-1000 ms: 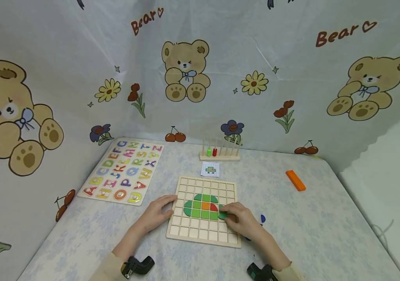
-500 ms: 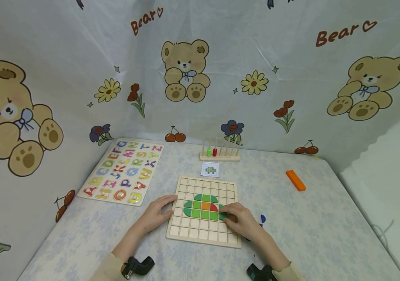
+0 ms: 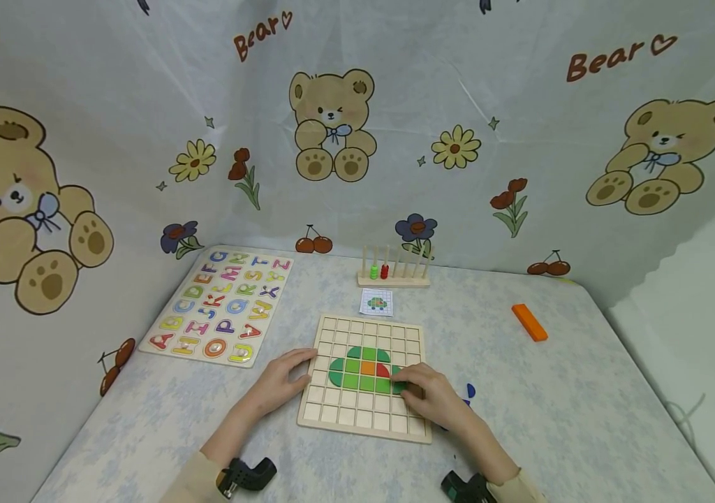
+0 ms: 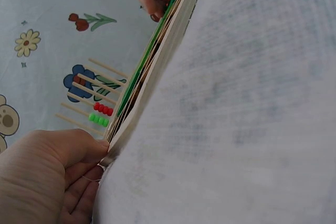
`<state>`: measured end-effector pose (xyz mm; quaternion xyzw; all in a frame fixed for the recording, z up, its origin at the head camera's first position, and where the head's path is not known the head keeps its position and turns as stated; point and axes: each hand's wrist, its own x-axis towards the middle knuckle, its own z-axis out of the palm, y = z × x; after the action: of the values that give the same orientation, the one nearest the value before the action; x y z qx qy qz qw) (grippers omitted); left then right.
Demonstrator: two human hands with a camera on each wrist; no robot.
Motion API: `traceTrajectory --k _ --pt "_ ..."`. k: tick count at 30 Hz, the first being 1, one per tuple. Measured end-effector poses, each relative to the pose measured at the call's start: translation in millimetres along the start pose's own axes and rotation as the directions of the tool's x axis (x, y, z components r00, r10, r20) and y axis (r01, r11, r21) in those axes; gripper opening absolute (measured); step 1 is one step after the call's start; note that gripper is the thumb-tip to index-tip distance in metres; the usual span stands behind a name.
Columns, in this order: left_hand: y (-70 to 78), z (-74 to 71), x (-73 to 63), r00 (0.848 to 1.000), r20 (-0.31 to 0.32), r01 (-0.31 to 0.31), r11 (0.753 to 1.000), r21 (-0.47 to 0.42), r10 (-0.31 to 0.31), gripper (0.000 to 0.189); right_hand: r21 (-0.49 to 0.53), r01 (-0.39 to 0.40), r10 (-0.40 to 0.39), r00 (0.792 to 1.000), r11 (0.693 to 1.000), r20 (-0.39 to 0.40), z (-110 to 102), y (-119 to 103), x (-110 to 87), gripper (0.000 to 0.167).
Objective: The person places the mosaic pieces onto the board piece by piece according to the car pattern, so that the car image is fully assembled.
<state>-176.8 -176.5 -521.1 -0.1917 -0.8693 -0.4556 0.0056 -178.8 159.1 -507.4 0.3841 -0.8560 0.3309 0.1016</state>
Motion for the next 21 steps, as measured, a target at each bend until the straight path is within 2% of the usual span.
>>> traceTrajectory --k 9,21 --pt "0.4 -0.1 -0.1 1.000 0.001 0.015 1.000 0.002 -0.015 0.047 0.031 0.002 -0.002 1.000 1.000 -0.002 0.5 0.3 0.7 0.033" --pt "0.7 0.2 0.2 1.000 0.001 0.021 1.000 0.003 -0.021 0.046 0.013 -0.005 0.005 1.000 1.000 -0.014 1.0 1.3 0.5 0.032"
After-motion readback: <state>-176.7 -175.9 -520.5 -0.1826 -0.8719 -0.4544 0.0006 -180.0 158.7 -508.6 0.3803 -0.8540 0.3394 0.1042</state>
